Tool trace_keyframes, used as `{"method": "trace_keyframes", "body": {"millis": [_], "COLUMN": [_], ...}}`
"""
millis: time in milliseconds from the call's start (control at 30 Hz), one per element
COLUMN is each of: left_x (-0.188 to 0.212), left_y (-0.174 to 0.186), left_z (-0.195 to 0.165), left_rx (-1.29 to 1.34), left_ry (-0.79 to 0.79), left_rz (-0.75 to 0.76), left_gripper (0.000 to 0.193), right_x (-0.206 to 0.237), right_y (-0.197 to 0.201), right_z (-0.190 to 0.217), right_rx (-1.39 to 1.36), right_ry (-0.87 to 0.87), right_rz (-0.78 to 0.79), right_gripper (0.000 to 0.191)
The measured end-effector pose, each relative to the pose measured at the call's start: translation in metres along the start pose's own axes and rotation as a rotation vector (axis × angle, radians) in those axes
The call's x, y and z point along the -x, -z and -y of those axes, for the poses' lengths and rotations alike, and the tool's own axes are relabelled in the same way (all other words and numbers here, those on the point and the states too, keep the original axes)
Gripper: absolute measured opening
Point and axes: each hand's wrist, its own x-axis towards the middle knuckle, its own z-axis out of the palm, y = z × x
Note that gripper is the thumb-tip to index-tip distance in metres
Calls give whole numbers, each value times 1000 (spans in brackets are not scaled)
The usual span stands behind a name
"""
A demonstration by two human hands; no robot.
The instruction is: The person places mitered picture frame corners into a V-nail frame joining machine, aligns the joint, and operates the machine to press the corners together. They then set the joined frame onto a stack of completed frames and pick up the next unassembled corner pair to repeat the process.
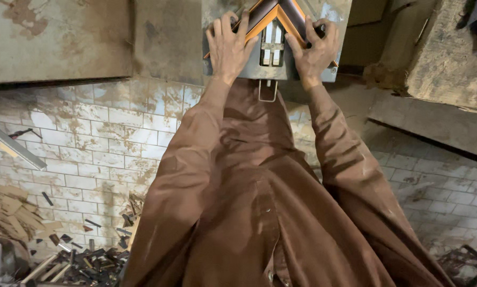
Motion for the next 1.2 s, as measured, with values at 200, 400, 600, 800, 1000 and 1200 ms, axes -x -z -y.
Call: {"method": "trace_keyframes", "body": {"millis": [200, 400, 600, 800, 1000, 1200], "left_x": [-9, -12, -8, -6, -12, -5], "left_y": [3, 10, 6, 10, 18, 10], "left_z": [-1, -4, -2, -3, -8, -12], "left_rx": [4, 18, 6, 26, 38, 21], "left_ry": [13, 11, 2, 18, 72, 80], "left_rz": [50, 63, 5, 45, 104, 6], "left_gripper": [63, 63, 64, 61, 62, 64], "right_x": [-5, -9, -9, -9, -13, -13], "right_y": [-8, -1, 2, 1, 6, 7], "right_z": [-5, 1, 6, 7, 13, 13], "right_rx": [31, 31, 6, 24, -30, -22], "right_ry": [11, -45, 1, -24, -65, -22], "right_rz": [-62, 3, -13, -17, -20, -56], "right_gripper": [60, 54, 54, 54, 54, 57]}}
